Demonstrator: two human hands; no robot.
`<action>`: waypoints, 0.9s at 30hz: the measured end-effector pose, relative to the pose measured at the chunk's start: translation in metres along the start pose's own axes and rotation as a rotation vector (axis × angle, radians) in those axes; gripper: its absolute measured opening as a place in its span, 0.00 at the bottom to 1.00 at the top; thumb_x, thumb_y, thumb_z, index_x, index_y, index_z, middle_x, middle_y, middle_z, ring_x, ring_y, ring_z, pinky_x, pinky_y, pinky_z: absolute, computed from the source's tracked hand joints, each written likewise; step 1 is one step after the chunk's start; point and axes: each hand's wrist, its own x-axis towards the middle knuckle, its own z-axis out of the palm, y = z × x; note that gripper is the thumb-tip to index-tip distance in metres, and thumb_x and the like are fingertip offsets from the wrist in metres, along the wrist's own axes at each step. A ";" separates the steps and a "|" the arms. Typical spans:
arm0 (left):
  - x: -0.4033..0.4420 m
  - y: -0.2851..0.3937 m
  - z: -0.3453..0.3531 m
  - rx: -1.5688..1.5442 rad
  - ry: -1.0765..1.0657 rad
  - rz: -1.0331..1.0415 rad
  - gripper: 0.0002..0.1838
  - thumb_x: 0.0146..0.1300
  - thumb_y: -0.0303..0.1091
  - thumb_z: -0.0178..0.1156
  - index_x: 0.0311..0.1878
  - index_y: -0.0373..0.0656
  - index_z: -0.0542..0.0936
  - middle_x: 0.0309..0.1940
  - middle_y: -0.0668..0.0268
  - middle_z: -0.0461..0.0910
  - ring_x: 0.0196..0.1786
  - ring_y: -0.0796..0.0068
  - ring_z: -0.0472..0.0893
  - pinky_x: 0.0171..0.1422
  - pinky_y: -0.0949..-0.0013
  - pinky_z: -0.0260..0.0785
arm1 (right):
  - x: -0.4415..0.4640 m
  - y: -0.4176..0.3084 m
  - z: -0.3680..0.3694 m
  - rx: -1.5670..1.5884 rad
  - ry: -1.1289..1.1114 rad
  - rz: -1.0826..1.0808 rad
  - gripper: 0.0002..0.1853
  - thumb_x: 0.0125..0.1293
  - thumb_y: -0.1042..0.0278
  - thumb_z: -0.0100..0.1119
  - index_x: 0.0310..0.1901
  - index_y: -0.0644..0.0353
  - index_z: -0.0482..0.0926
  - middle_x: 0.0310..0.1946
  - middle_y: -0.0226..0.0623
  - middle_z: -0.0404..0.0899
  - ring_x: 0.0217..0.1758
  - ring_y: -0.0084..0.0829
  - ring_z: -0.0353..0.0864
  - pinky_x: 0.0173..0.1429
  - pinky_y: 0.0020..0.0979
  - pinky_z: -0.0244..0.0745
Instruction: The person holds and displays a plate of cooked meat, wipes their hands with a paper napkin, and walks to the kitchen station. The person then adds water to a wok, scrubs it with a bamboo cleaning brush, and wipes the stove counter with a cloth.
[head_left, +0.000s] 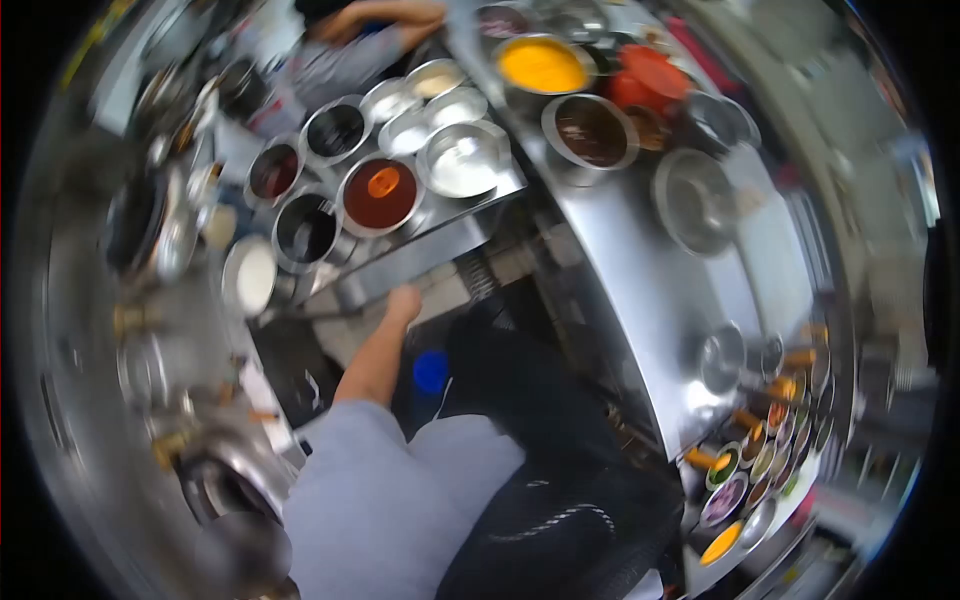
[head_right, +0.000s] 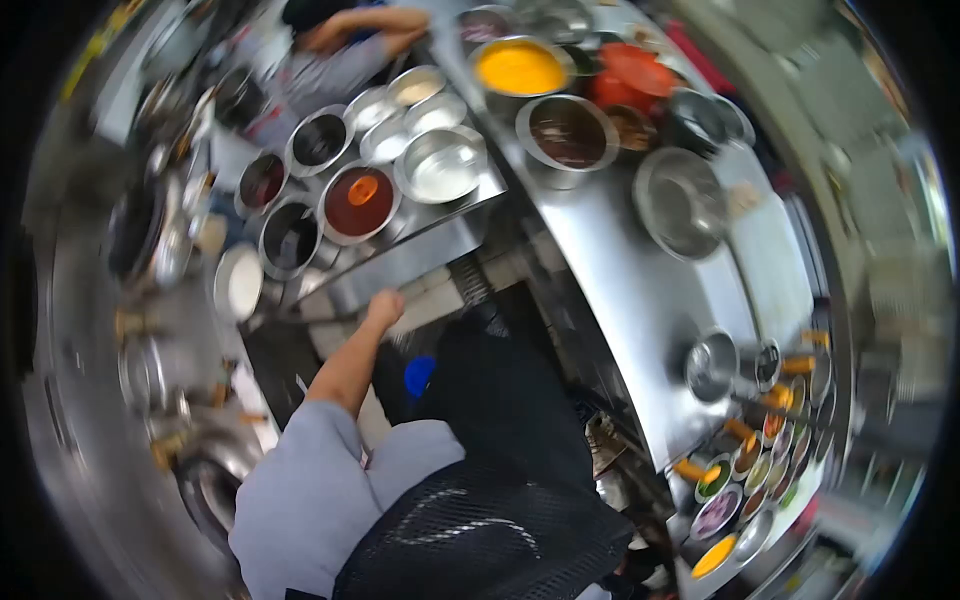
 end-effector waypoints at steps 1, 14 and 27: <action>-0.005 0.002 0.006 -0.217 0.035 -0.257 0.15 0.68 0.36 0.56 0.40 0.38 0.90 0.44 0.45 0.88 0.51 0.43 0.87 0.58 0.45 0.80 | 0.008 -0.009 -0.002 -0.042 -0.039 -0.015 0.19 0.73 0.56 0.70 0.30 0.63 0.82 0.26 0.31 0.83 0.30 0.21 0.81 0.37 0.27 0.75; -0.241 -0.029 0.107 -0.537 0.038 -0.841 0.07 0.60 0.28 0.67 0.40 0.38 0.88 0.43 0.46 0.89 0.51 0.45 0.89 0.56 0.48 0.83 | 0.181 -0.077 0.009 -0.660 -0.661 -0.345 0.12 0.73 0.65 0.70 0.36 0.66 0.84 0.30 0.35 0.86 0.33 0.23 0.84 0.40 0.27 0.79; -0.053 -0.031 0.019 -0.647 -0.125 -0.748 0.09 0.63 0.27 0.63 0.42 0.35 0.87 0.43 0.43 0.88 0.51 0.47 0.89 0.57 0.49 0.82 | 0.134 -0.332 0.120 -0.411 -0.482 -0.281 0.16 0.83 0.58 0.56 0.51 0.67 0.81 0.29 0.37 0.83 0.24 0.26 0.81 0.30 0.28 0.79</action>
